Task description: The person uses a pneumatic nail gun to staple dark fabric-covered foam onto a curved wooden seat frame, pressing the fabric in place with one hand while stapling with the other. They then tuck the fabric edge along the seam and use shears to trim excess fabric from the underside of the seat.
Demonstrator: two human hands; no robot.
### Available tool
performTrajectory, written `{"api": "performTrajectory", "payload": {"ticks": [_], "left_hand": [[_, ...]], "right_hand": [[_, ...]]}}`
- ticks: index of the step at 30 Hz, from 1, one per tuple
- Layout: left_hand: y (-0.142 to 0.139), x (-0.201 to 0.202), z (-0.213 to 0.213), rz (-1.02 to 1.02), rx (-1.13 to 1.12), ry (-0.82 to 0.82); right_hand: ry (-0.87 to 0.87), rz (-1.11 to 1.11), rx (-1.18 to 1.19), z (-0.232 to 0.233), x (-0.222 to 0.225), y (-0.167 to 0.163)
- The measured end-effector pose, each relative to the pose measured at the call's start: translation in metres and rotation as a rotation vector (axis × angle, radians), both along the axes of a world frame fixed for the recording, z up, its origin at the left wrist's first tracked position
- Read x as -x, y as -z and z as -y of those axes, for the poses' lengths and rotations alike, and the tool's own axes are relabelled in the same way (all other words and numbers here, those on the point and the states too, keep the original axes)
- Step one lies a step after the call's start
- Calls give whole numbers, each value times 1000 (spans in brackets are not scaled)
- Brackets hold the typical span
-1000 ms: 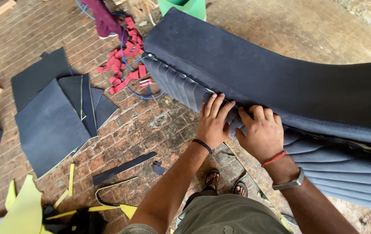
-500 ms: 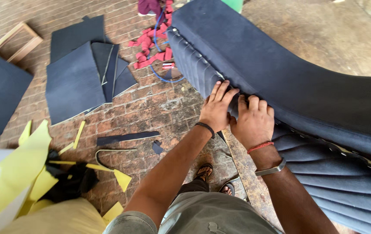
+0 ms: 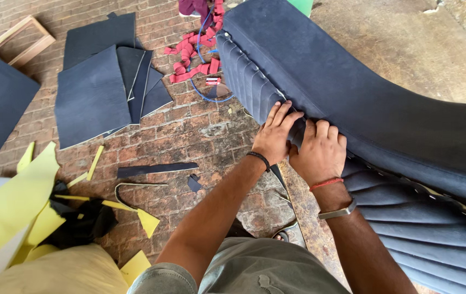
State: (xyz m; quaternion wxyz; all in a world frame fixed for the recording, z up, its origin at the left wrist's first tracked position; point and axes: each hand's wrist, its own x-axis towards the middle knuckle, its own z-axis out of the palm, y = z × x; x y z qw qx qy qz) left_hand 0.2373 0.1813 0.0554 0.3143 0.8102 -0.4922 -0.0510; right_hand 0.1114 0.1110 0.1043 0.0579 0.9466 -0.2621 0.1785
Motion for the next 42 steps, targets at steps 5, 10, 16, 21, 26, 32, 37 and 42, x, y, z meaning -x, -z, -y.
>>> {"api": "performTrajectory", "payload": {"ticks": [5,10,16,21,26,32,37,42], "left_hand": [[3,-19,-6,88,13,87],[7,-73,-12,227,-23,245],[23,-130,-6,279,85,252],[35,-136,-1,214,118,317],[37,-144,1,230,108,359],[38,-145,4,225,66,368],[37,-151,16,254,104,361],[32,-148,23,231,195,279]], "right_hand": [[124,26,38,-4,-14,7],[242,116,94,-11,-34,15],[316,175,137,-18,-44,19],[417,227,167,-19,-56,27],[459,258,219,-15,-63,33],[464,242,240,-14,-59,41],[448,269,254,-12,-59,41],[413,304,268,-11,-58,37]]}}
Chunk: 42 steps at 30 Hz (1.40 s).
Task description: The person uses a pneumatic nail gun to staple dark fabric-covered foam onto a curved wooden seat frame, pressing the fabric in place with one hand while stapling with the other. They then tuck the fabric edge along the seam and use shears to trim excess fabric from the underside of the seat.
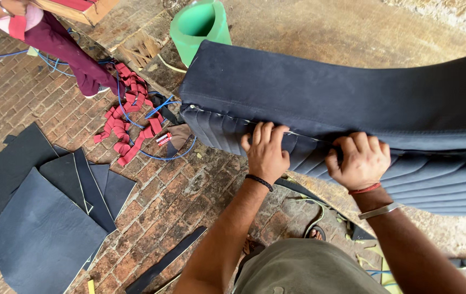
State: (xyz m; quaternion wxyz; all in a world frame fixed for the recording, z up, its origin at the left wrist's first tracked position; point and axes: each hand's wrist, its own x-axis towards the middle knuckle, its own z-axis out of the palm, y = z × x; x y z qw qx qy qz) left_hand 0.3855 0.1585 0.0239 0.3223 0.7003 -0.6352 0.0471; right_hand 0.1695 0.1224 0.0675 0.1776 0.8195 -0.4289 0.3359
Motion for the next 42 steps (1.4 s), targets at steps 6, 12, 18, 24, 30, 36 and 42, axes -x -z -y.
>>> {"api": "performTrajectory", "payload": {"ticks": [6,12,18,24,30,36,42], "left_hand": [[-2,11,10,-14,3,-72],[-6,22,11,-38,-12,-77],[-29,48,21,-76,-166,-49],[-46,95,30,-38,-266,79],[-32,115,51,-236,-233,229],[-14,102,9,6,-350,295],[0,124,-13,117,-358,153]], "right_hand": [[-44,41,16,5,11,3],[-103,1,76,24,31,12],[-189,55,87,76,64,22],[-250,176,11,147,116,31],[-248,230,-15,190,150,26],[-149,251,42,188,138,31],[-156,269,66,180,137,41]]}}
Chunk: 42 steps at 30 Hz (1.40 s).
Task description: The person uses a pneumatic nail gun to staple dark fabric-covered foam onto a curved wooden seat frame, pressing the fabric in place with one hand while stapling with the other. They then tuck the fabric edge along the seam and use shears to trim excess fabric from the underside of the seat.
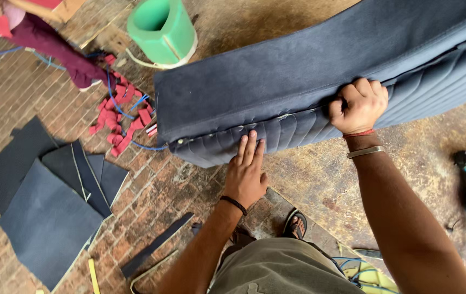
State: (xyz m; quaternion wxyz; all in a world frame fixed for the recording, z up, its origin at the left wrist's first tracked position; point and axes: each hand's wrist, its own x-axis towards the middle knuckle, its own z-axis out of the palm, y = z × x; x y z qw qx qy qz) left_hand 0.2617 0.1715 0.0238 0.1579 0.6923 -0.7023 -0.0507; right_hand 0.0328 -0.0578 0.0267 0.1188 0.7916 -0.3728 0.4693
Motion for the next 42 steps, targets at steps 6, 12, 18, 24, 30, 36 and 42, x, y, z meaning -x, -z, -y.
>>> {"api": "performTrajectory", "payload": {"ticks": [6,12,18,24,30,36,42], "left_hand": [[-15,12,2,52,53,-122],[-46,18,30,62,17,-181],[-50,-3,55,22,64,-77],[-44,-24,74,-62,161,49],[-43,-5,87,27,112,196],[-33,25,117,92,218,219],[-24,41,124,82,374,224]], "right_hand": [[-7,-23,44,5,3,5],[-33,-13,-3,2,6,8],[-8,48,-142,-15,5,10],[107,63,-169,-35,-12,3],[93,128,-311,-79,-17,-8],[121,195,-635,-117,11,-7],[365,309,-1087,-117,73,29]]}}
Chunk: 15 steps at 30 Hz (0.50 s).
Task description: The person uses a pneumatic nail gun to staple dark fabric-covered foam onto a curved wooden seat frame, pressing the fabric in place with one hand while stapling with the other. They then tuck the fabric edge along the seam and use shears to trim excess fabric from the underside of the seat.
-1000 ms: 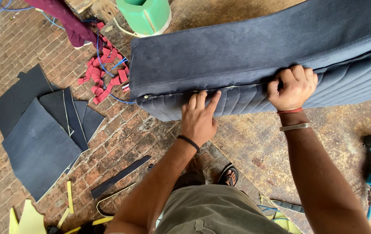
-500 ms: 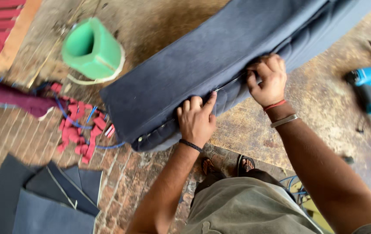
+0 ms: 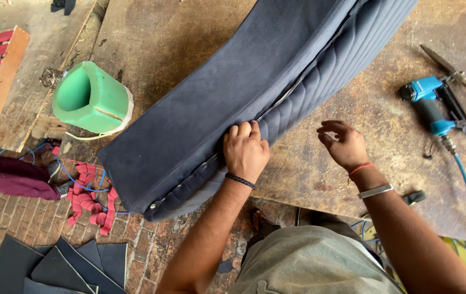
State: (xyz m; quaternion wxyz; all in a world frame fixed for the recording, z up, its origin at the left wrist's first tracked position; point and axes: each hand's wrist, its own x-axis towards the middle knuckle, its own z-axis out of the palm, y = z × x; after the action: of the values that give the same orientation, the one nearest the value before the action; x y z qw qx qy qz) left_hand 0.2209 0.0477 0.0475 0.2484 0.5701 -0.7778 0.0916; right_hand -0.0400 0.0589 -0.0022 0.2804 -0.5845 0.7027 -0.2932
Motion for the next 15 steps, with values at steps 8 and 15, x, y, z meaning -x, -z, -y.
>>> {"api": "performTrajectory", "payload": {"ticks": [8,15], "left_hand": [[3,71,29,-27,18,-113],[-1,113,47,-64,70,-75]], "right_hand": [[180,-228,29,32,175,77],[279,-451,-224,40,268,102]]}}
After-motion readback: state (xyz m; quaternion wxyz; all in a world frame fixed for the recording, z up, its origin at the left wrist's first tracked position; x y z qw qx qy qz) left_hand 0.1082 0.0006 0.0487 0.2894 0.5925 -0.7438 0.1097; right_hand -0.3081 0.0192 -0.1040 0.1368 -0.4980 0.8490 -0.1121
